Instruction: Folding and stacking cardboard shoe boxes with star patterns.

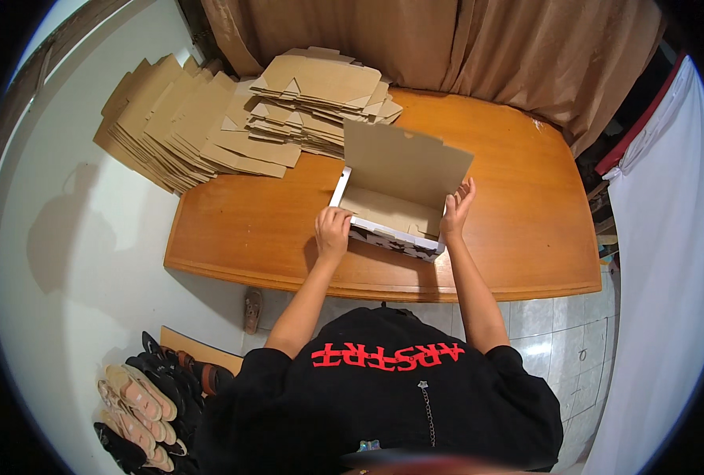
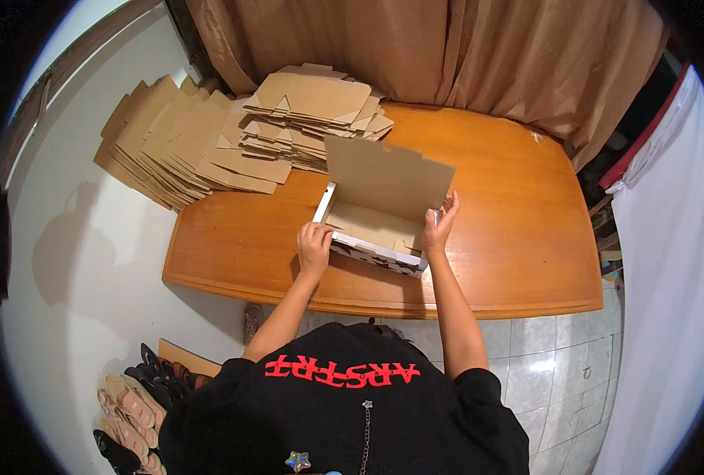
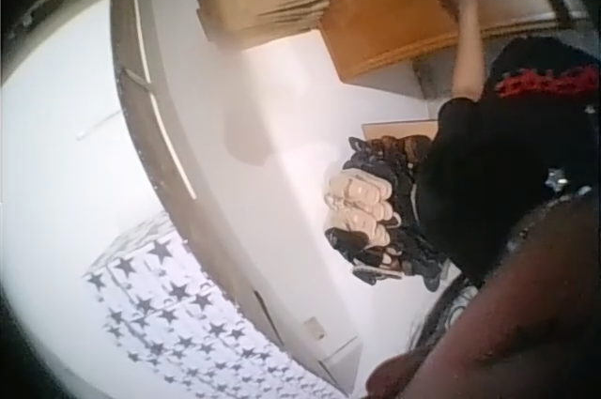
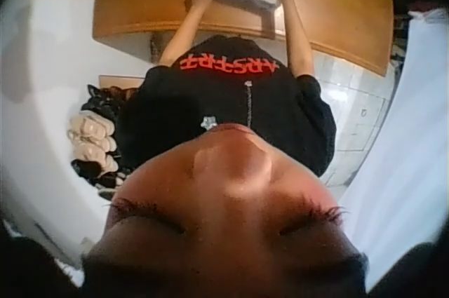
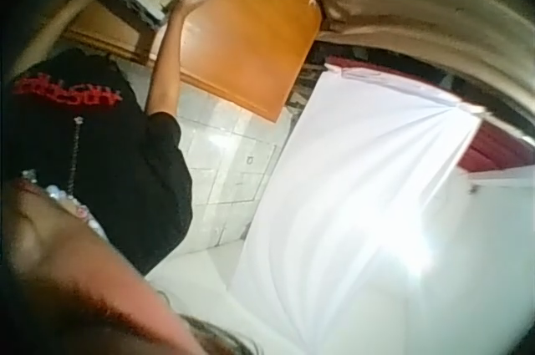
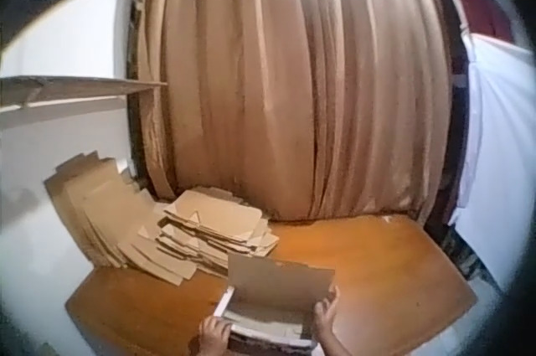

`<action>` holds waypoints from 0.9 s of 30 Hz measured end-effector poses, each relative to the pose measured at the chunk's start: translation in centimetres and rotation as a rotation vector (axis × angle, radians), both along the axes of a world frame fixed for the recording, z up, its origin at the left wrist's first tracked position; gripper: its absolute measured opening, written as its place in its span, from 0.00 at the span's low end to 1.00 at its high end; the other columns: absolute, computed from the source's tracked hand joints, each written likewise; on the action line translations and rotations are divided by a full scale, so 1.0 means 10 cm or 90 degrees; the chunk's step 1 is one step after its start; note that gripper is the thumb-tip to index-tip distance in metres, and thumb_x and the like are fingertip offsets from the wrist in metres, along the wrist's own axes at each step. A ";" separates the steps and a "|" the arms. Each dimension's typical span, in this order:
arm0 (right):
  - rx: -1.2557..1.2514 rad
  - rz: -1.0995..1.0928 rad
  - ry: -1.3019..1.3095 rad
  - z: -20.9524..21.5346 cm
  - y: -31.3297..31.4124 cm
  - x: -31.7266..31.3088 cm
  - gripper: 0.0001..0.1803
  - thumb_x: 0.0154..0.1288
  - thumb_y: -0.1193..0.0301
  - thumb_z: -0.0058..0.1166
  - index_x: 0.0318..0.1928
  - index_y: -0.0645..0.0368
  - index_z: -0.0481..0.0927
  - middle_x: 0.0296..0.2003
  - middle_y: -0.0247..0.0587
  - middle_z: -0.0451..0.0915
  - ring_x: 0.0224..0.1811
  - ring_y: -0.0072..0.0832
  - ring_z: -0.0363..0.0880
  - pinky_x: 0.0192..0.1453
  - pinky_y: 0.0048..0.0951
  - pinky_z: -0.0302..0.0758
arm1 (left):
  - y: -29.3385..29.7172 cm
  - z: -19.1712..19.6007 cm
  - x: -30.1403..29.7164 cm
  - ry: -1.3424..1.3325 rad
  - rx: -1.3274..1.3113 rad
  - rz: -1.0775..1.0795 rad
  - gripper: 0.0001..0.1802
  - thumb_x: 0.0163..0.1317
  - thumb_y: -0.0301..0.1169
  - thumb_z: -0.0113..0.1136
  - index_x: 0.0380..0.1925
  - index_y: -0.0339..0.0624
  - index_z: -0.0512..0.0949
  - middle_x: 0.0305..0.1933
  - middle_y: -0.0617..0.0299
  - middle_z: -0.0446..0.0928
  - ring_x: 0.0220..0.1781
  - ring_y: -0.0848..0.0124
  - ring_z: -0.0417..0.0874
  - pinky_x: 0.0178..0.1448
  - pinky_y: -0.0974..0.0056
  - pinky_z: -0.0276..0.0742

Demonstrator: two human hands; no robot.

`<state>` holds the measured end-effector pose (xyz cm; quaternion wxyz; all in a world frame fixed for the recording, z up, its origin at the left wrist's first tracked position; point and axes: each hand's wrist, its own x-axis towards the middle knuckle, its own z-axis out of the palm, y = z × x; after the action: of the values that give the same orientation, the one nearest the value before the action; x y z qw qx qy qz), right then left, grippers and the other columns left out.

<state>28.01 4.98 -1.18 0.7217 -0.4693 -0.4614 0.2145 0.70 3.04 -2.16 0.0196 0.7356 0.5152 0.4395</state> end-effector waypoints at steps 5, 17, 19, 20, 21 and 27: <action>0.055 -0.001 0.013 -0.03 -0.16 0.00 0.47 0.49 0.42 0.59 0.59 0.64 0.59 0.52 0.47 0.64 0.59 0.37 0.62 0.64 0.42 0.60 | -0.26 -0.14 0.17 0.046 0.012 -0.094 0.17 0.52 0.34 0.62 0.44 0.47 0.78 0.53 0.51 0.68 0.63 0.51 0.64 0.66 0.46 0.57; -0.042 -0.050 -0.243 0.11 -0.81 -0.24 0.12 0.43 0.70 0.66 0.31 0.58 0.80 0.50 0.48 0.73 0.59 0.49 0.65 0.62 0.45 0.62 | -0.39 -0.28 0.16 -0.001 -0.035 -0.203 0.14 0.49 0.28 0.61 0.39 0.49 0.78 0.62 0.43 0.59 0.69 0.39 0.51 0.66 0.45 0.56; -0.046 -0.070 -0.280 0.09 -0.87 -0.30 0.12 0.43 0.70 0.66 0.31 0.58 0.81 0.50 0.48 0.73 0.59 0.49 0.65 0.62 0.45 0.62 | -0.40 -0.31 0.16 0.004 -0.037 -0.199 0.12 0.49 0.28 0.61 0.37 0.49 0.79 0.62 0.42 0.59 0.69 0.39 0.50 0.67 0.46 0.56; -0.056 -0.081 -0.309 0.09 -0.89 -0.32 0.13 0.41 0.70 0.67 0.31 0.58 0.81 0.51 0.48 0.72 0.60 0.50 0.64 0.62 0.46 0.61 | -0.40 -0.33 0.16 -0.012 -0.041 -0.192 0.12 0.48 0.28 0.61 0.36 0.49 0.80 0.62 0.40 0.58 0.68 0.38 0.50 0.67 0.46 0.56; -0.065 -0.092 -0.339 0.08 -0.91 -0.35 0.14 0.40 0.69 0.68 0.31 0.58 0.81 0.52 0.49 0.71 0.61 0.52 0.63 0.63 0.47 0.61 | -0.40 -0.35 0.16 -0.027 -0.044 -0.184 0.12 0.48 0.29 0.61 0.36 0.49 0.80 0.62 0.39 0.57 0.68 0.38 0.51 0.67 0.46 0.55; -0.116 -0.145 -0.371 0.02 -0.95 -0.45 0.19 0.38 0.68 0.70 0.34 0.57 0.80 0.51 0.49 0.69 0.62 0.55 0.58 0.63 0.50 0.60 | -0.43 -0.33 0.22 -0.045 -0.024 -0.107 0.11 0.48 0.32 0.63 0.35 0.52 0.82 0.65 0.39 0.51 0.68 0.39 0.49 0.68 0.44 0.49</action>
<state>23.52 -4.53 -0.94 0.5337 -0.6222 -0.5720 0.0298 2.85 -1.29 -5.45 0.0884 0.7597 0.4586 0.4524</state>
